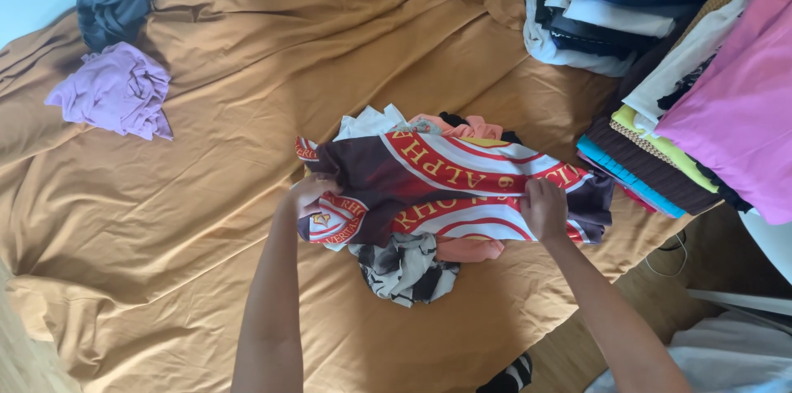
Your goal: Folding and stacking various items of clothing on a bed.
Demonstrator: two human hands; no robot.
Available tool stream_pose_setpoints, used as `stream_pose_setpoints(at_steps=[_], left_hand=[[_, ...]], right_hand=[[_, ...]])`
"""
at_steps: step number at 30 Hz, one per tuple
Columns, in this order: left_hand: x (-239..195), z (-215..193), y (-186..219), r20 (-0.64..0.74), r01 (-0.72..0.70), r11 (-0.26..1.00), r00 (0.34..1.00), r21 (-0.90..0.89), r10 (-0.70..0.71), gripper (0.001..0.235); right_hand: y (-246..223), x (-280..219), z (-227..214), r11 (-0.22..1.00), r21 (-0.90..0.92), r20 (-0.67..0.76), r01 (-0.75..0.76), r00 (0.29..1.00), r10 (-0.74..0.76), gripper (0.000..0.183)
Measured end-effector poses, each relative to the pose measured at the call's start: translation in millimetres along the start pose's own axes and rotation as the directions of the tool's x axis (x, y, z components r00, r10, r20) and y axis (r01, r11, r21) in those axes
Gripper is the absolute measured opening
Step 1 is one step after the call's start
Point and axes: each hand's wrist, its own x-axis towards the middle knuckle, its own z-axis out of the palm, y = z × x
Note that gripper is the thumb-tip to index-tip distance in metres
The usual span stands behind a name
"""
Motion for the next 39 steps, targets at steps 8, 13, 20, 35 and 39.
stream_pose_setpoints(at_steps=[8,13,20,35,39], left_hand=[[15,32,27,-0.281,-0.038,0.925,0.957,-0.377,-0.075,0.075],[-16,20,60,-0.272,-0.217,0.804,0.96,-0.554,0.071,0.054],[13,-8,38,-0.227,-0.375,0.536,0.919,-0.756,0.322,0.027],[22,16,-6,-0.545,-0.157,0.95,0.788,0.272,0.286,0.051],[0,28,-2,-0.554,-0.282,0.919,0.735,0.274,0.391,0.039]], right_hand=[[-4,-27,21,0.997,-0.072,0.346,0.008,0.938,0.017,0.048],[4,-36,27,0.997,-0.063,0.347,-0.043,0.936,0.062,0.043],[-1,-39,41,0.993,-0.108,0.333,-0.038,0.94,0.072,0.033],[40,-69,31,0.905,-0.344,0.311,-0.249,0.879,0.36,0.054],[84,-90,33,0.888,-0.404,0.387,-0.219,0.839,0.383,0.061]])
